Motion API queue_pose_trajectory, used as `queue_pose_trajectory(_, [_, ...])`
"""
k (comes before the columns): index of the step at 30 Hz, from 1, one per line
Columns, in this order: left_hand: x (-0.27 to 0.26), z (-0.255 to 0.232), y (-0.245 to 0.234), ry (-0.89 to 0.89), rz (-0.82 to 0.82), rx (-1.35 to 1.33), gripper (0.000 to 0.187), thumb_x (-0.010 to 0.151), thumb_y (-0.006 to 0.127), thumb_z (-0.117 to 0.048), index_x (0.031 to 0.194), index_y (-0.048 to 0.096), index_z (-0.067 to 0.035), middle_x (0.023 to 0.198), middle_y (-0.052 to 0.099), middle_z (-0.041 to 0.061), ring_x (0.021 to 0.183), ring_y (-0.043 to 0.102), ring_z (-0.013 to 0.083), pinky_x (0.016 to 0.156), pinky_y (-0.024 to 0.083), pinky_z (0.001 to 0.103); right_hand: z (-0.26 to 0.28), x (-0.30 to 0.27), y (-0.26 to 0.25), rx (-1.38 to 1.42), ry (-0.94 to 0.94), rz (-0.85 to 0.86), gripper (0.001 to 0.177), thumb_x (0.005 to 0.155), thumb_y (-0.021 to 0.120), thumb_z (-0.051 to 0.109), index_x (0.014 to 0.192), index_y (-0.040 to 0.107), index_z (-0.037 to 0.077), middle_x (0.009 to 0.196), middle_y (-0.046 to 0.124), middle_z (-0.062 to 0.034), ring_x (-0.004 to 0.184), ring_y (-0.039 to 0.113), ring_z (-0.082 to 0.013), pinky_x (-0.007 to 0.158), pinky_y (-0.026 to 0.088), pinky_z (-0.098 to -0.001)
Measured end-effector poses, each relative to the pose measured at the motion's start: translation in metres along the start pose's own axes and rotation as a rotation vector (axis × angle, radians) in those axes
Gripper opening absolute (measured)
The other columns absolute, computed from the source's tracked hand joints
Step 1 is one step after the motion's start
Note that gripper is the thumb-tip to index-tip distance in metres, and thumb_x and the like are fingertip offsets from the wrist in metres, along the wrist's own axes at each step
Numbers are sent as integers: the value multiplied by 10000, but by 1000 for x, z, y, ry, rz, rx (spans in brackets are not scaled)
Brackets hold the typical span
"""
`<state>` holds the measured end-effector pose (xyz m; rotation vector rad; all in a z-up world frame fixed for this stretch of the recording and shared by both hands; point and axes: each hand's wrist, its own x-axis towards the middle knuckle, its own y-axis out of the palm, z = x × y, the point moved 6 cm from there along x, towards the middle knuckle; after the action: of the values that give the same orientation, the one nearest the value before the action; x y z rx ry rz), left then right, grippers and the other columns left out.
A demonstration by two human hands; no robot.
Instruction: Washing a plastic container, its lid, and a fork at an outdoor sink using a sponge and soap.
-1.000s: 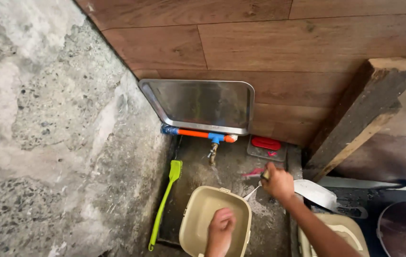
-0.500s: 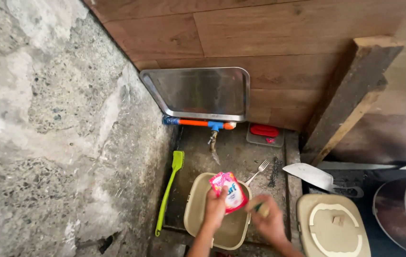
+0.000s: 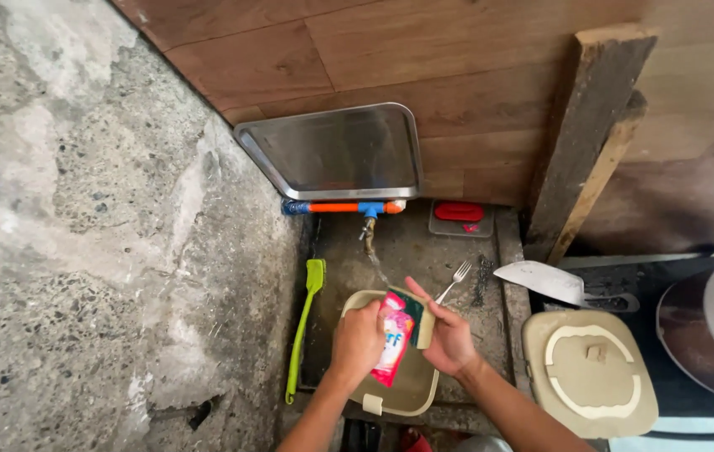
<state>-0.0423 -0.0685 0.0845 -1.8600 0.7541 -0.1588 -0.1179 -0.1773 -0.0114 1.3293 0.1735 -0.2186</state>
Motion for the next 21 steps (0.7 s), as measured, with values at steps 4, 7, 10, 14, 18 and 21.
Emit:
queue_pose_trajectory(4, [0,-13,-16,103,-71,196,220,1005,560,-98,799,638,-93,692,710,124,626,748,342,591,612,478,-11,-2,-5,64,-21,55,686,942,582,318,1594,402,202,1368,633,-137,1079,654,-260,850,546,-361])
queue_pose_trajectory(7, [3,-22,-21,132,-40,226,208,1015,622,-264,871,684,-127,788,737,113,708,732,373,613,565,527,-21,-1,-16,-21,0,-55,687,880,662,241,1543,484,220,1330,649,-82,987,658,-233,741,573,-415])
queue_pose_trajectory(10, [5,-24,-22,139,15,263,176,984,635,-262,888,644,-115,838,721,155,740,705,440,605,521,558,-22,0,-10,-25,-41,7,686,847,725,124,1499,512,127,1324,636,-177,944,700,-309,694,641,-460])
queue_pose_trajectory(14, [4,-16,-19,28,48,107,200,984,644,-297,979,644,-97,859,724,194,770,691,449,652,503,562,-25,3,-10,-273,-132,63,657,758,819,-103,1337,563,75,1112,642,-150,1011,626,-247,863,581,-358])
queue_pose_trajectory(18, [-7,-17,-25,-146,200,-42,315,852,858,-280,1024,664,-102,900,752,55,731,721,191,589,559,349,-31,13,-27,-403,-170,-97,504,741,822,-115,1199,649,2,994,725,-165,921,710,-287,804,620,-416])
queue_pose_trajectory(21, [-5,6,-12,-131,145,-143,260,823,861,-299,874,703,-100,803,756,74,655,671,190,609,496,392,-41,21,-46,-435,-252,-87,349,821,785,-88,1146,681,-16,921,751,-151,815,718,-227,727,619,-371])
